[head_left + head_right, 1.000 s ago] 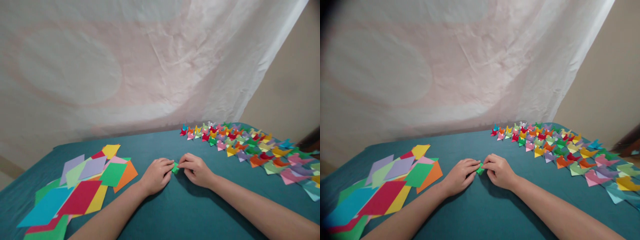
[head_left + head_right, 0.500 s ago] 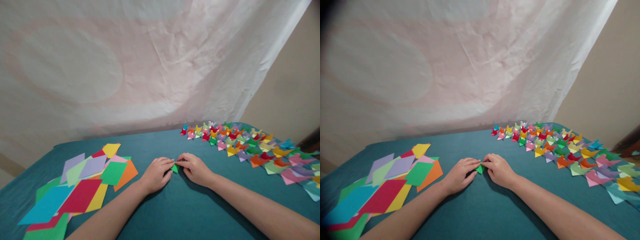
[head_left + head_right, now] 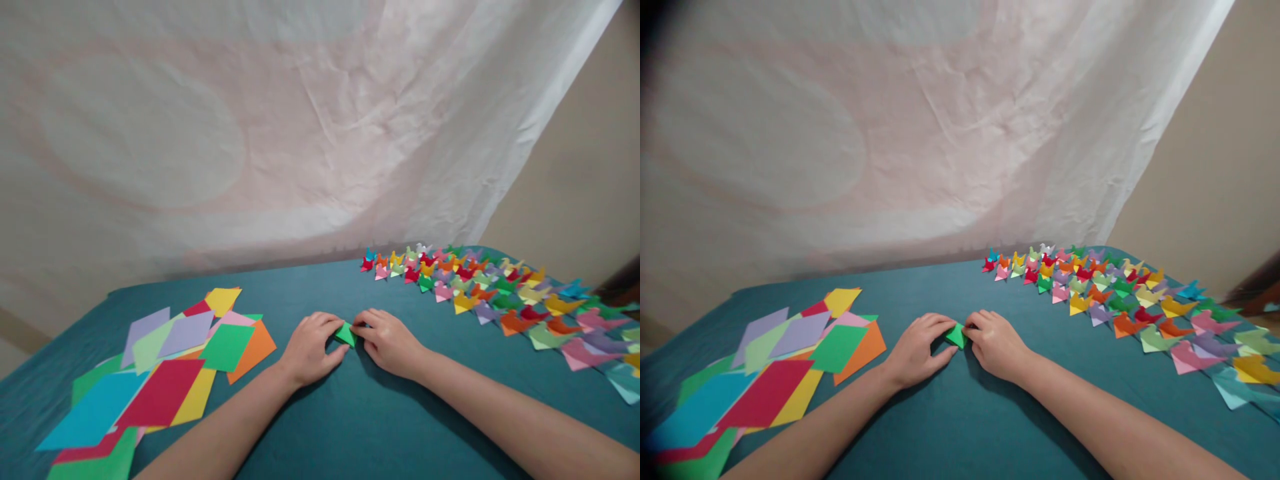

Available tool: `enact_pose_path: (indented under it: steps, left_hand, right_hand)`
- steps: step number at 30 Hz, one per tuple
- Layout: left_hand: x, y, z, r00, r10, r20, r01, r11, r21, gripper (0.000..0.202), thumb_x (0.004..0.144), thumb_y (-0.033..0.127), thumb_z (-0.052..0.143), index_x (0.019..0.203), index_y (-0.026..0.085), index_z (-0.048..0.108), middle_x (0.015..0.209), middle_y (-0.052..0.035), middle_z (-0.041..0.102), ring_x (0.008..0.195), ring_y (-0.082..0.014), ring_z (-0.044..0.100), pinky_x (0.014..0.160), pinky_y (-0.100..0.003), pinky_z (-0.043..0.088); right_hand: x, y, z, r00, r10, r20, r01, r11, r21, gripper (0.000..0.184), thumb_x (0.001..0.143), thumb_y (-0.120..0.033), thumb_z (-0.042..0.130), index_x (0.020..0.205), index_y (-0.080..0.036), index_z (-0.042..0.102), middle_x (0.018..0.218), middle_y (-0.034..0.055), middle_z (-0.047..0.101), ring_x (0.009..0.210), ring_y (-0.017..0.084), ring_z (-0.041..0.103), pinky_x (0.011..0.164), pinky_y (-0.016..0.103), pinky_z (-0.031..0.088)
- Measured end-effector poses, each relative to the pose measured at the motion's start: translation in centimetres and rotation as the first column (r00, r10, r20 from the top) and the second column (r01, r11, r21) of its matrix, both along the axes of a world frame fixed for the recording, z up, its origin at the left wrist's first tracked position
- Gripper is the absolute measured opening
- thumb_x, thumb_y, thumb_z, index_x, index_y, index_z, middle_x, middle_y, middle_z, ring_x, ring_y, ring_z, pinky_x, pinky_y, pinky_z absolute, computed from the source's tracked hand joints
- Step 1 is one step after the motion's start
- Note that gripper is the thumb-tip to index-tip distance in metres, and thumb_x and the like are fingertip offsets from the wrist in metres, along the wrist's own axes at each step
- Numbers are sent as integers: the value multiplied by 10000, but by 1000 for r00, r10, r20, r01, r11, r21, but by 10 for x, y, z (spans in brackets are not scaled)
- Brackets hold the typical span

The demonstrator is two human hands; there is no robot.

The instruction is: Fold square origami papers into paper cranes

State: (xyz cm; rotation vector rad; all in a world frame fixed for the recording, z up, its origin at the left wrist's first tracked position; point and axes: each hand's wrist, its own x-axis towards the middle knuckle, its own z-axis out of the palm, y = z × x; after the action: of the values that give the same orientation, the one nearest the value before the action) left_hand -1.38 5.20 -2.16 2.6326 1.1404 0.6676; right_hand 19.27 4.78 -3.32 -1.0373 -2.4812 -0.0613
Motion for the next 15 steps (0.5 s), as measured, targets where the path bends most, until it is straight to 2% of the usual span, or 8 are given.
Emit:
enact_pose_path:
  steps: [5, 15]
  left_hand:
    - [0, 1, 1, 999, 31, 10, -31, 1000, -2, 301, 793, 348, 606, 1070, 230, 609, 1015, -47, 606, 944, -218, 536, 836, -353, 422]
    - [-1, 1, 2, 999, 14, 29, -14, 1000, -12, 239, 804, 322, 600, 1026, 242, 640, 1010, -37, 624, 938, -210, 546, 840, -338, 423]
  right_hand:
    - [1, -1, 0, 996, 13, -84, -14, 1000, -16, 257, 815, -129, 522, 1038, -188, 635, 981, 71, 617, 873, 189, 536, 784, 332, 433]
    - [2, 1, -3, 986, 57, -154, -55, 998, 19, 249, 833, -172, 538, 1069, -200, 615, 963, 77, 626, 864, 189, 558, 769, 334, 444]
